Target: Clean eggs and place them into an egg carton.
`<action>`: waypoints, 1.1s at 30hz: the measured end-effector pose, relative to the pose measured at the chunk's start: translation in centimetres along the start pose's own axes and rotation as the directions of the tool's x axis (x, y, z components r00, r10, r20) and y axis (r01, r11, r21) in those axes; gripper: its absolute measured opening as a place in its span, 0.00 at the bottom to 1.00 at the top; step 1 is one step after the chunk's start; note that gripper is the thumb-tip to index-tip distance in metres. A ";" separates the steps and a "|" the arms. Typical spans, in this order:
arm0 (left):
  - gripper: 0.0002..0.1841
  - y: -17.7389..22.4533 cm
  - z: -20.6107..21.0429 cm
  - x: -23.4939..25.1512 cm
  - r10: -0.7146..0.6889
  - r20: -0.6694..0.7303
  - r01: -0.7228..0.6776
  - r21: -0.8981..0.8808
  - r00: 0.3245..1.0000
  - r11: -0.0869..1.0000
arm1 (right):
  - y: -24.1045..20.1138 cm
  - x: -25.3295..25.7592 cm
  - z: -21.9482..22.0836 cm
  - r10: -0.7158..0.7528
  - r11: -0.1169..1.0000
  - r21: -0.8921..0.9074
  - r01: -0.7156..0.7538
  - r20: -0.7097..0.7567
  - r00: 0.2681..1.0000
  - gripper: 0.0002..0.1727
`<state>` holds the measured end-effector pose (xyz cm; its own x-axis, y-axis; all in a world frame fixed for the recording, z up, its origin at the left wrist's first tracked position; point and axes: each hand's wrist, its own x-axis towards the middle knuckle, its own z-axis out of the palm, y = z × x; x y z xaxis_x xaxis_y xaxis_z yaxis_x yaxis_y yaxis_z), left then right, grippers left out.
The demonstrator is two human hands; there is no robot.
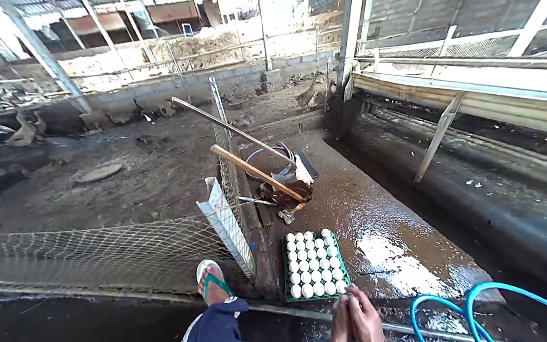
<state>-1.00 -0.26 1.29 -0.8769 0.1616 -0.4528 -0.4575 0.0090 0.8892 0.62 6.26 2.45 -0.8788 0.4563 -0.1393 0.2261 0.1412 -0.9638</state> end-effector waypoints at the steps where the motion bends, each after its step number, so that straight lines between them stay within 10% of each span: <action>1: 0.27 0.3 -0.3 -0.2 -0.035 0.029 0.035 0.003 0.999 0.999 | 0.5 0.0 0.1 -0.028 0.999 0.032 0.029 -0.018 0.999 0.23; 6: 0.21 0.4 -1.2 0.4 -0.093 0.260 0.088 0.032 0.961 0.996 | 1.0 4.1 -0.9 0.402 0.884 0.248 -0.396 0.028 0.915 0.18; 12: 0.34 0.2 -0.7 1.1 0.115 0.084 -0.108 -0.076 0.990 0.991 | 1.0 0.6 0.1 -0.156 0.984 -0.083 0.159 0.035 0.987 0.28; 16: 0.34 -0.4 0.4 0.6 0.121 -0.025 -0.119 0.044 0.992 0.992 | 1.1 1.9 -0.2 0.085 0.995 -0.059 -0.084 0.015 0.996 0.26; 20: 0.26 0.3 0.1 -0.1 0.128 -0.007 -0.128 0.034 0.992 0.991 | 0.7 0.2 0.1 -0.013 1.000 -0.018 0.013 0.027 1.000 0.26; 23: 0.27 -0.7 0.2 0.2 0.083 0.006 -0.083 0.084 0.997 0.993 | 0.6 2.0 -0.1 0.270 0.959 0.082 -0.270 0.005 0.963 0.24; 27: 0.23 -0.6 -0.3 0.7 0.198 -0.023 -0.195 0.091 0.980 0.977 | 0.6 0.4 0.8 0.088 0.996 0.022 -0.088 0.032 0.996 0.24; 33: 0.24 0.5 -0.5 0.2 0.119 0.027 -0.120 0.061 0.993 0.991 | -0.1 2.4 0.1 0.372 0.910 0.166 -0.379 0.072 0.925 0.24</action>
<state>-1.52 -0.67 1.59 -0.9206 0.1881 -0.3422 -0.3390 0.0501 0.9395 -1.52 7.24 2.23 -0.7595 0.4113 -0.5040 0.4690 -0.1906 -0.8624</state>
